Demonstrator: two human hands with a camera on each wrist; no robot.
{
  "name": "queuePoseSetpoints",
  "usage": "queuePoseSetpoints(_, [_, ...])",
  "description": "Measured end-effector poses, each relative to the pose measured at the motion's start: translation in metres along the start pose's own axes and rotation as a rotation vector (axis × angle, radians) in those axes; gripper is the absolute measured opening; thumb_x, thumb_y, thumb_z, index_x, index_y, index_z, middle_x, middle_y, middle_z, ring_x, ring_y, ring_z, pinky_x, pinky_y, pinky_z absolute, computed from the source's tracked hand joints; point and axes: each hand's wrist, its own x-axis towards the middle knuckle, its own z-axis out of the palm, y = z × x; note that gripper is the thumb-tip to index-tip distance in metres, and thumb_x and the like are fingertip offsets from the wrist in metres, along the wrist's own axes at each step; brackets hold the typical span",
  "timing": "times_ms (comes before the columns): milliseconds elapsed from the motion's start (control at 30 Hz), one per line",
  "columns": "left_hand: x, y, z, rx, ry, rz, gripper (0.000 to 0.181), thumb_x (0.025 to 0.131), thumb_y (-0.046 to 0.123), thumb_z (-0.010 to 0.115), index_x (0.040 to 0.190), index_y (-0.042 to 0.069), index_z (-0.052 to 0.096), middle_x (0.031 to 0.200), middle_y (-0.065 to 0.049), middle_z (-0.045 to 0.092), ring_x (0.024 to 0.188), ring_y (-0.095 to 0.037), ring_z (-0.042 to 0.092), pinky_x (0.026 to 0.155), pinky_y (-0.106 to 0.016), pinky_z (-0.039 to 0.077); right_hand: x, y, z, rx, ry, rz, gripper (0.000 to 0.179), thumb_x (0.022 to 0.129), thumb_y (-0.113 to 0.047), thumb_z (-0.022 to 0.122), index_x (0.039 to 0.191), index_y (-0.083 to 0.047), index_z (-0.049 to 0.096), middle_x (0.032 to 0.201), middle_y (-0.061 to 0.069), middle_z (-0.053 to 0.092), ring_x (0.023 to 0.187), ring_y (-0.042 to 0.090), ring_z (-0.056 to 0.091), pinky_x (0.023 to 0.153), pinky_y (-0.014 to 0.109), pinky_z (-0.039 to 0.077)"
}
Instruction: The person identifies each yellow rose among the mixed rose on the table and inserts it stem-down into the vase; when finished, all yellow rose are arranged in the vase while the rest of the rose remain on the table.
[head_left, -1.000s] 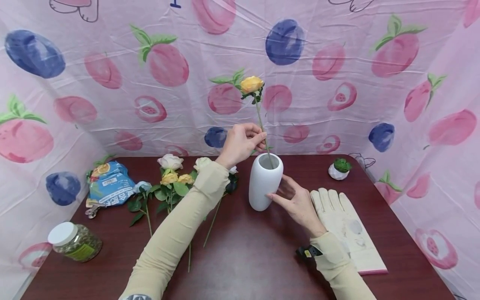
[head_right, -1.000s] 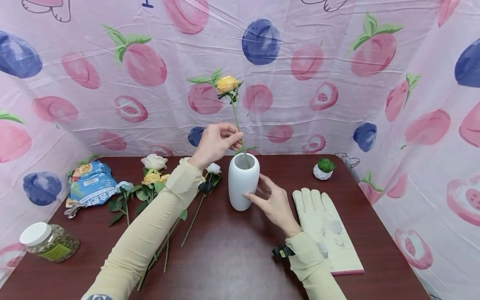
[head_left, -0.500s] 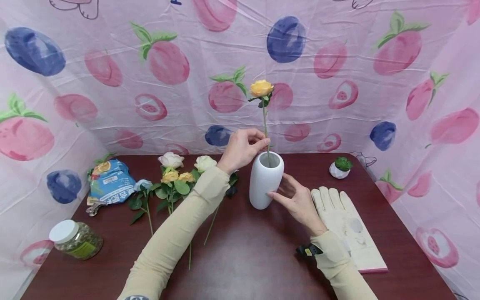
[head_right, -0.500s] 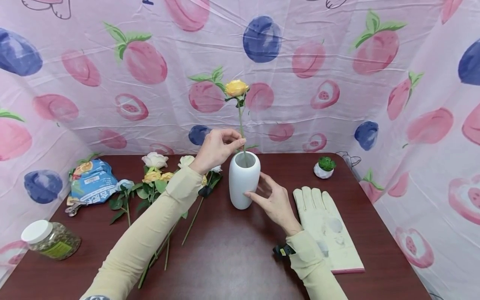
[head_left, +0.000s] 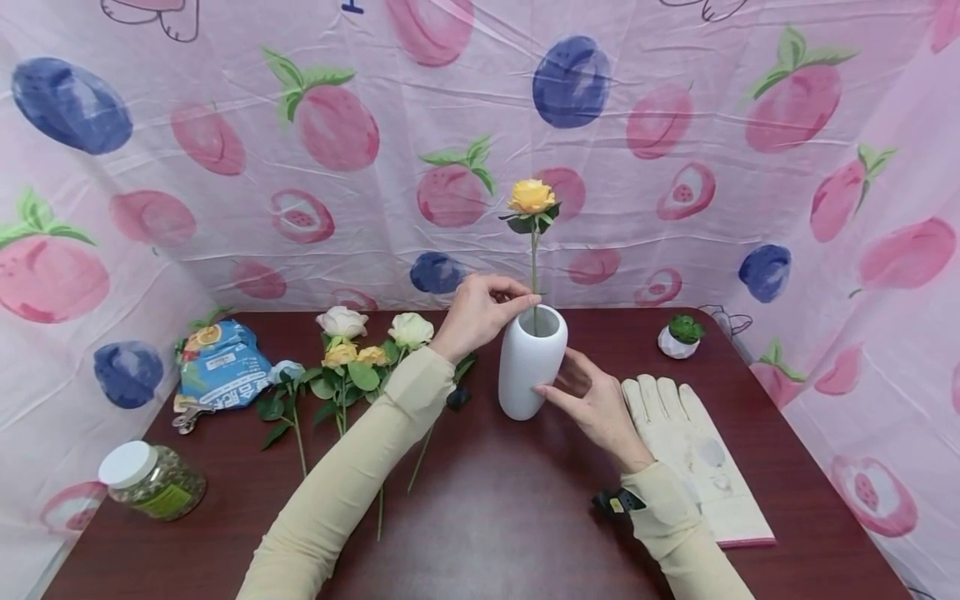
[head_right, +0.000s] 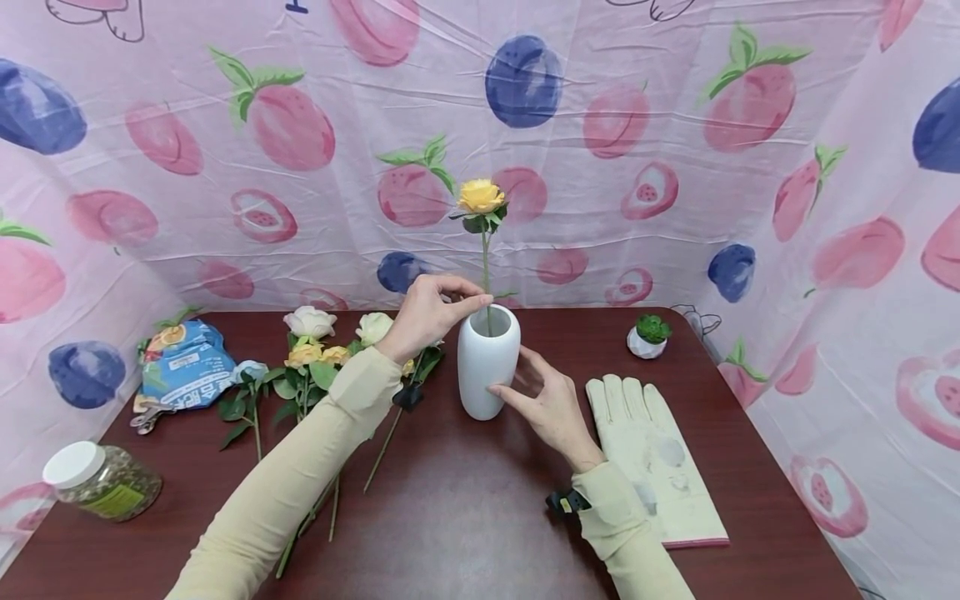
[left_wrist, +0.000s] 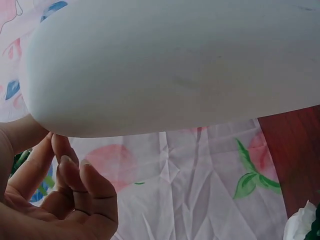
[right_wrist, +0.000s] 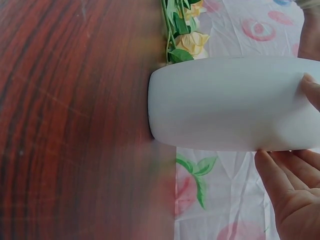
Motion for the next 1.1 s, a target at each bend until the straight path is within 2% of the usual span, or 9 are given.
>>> queuePoseSetpoints(133, [-0.002,-0.003,-0.001,-0.046,0.012,-0.025,0.018,0.09,0.032,0.082,0.098,0.016,0.083,0.099,0.002,0.077,0.083,-0.013,0.064,0.069,-0.024,0.051,0.0,0.0,0.0,-0.006,-0.001,-0.005,0.065,0.086,-0.013,0.085,0.144,-0.01,0.056,0.136,0.018,0.066,0.12,0.033,0.068,0.097,0.042,0.058])
queuePoseSetpoints(367, [-0.007,-0.01,-0.005,-0.221,0.01,-0.071,0.016,0.087,0.025,0.085,0.095,0.011,0.083,0.096,-0.002,0.078,0.089,-0.014,0.069,0.076,-0.026,0.057,0.0,0.002,0.0,-0.015,0.005,0.006,0.064,0.085,-0.017,0.087,0.142,-0.012,0.058,0.135,0.018,0.067,0.119,0.031,0.069,0.097,0.038,0.058])
queuePoseSetpoints(600, [-0.011,-0.015,-0.014,-0.241,-0.013,-0.087,0.015,0.089,0.027,0.083,0.097,0.014,0.083,0.099,0.0,0.078,0.095,-0.014,0.069,0.081,-0.03,0.057,0.0,0.001,-0.001,-0.062,0.008,0.014,0.065,0.085,-0.022,0.087,0.143,-0.013,0.058,0.136,0.016,0.067,0.12,0.031,0.069,0.095,0.038,0.059])
queuePoseSetpoints(733, [-0.017,-0.022,-0.024,-0.213,-0.004,-0.107,0.017,0.087,0.031,0.085,0.095,0.016,0.083,0.097,0.002,0.078,0.091,-0.013,0.069,0.077,-0.028,0.056,0.001,-0.001,0.0,-0.055,0.002,0.018,0.064,0.085,-0.021,0.086,0.142,-0.013,0.058,0.136,0.016,0.067,0.12,0.031,0.068,0.096,0.04,0.059])
queuePoseSetpoints(867, [-0.031,-0.035,-0.042,-0.148,0.026,-0.135,0.017,0.085,0.033,0.086,0.092,0.018,0.084,0.094,0.002,0.078,0.083,-0.014,0.068,0.071,-0.027,0.054,0.002,0.0,-0.001,-0.054,0.005,0.022,0.064,0.085,-0.021,0.086,0.142,-0.013,0.058,0.135,0.016,0.067,0.12,0.032,0.069,0.096,0.044,0.058])
queuePoseSetpoints(1000, [-0.053,-0.055,-0.066,-0.008,0.028,-0.177,0.016,0.087,0.035,0.084,0.093,0.02,0.084,0.094,0.003,0.079,0.082,-0.013,0.068,0.071,-0.028,0.054,0.001,0.0,-0.002,-0.066,0.009,0.036,0.065,0.084,-0.022,0.087,0.142,-0.013,0.059,0.135,0.017,0.067,0.12,0.032,0.069,0.095,0.046,0.058])
queuePoseSetpoints(1100, [-0.073,-0.074,-0.084,0.118,0.004,-0.236,0.019,0.088,0.038,0.082,0.096,0.02,0.083,0.095,0.002,0.079,0.08,-0.013,0.068,0.072,-0.03,0.054,0.0,0.0,-0.002,-0.074,0.006,0.041,0.066,0.084,-0.023,0.088,0.142,-0.013,0.058,0.136,0.017,0.066,0.12,0.032,0.068,0.095,0.044,0.059])
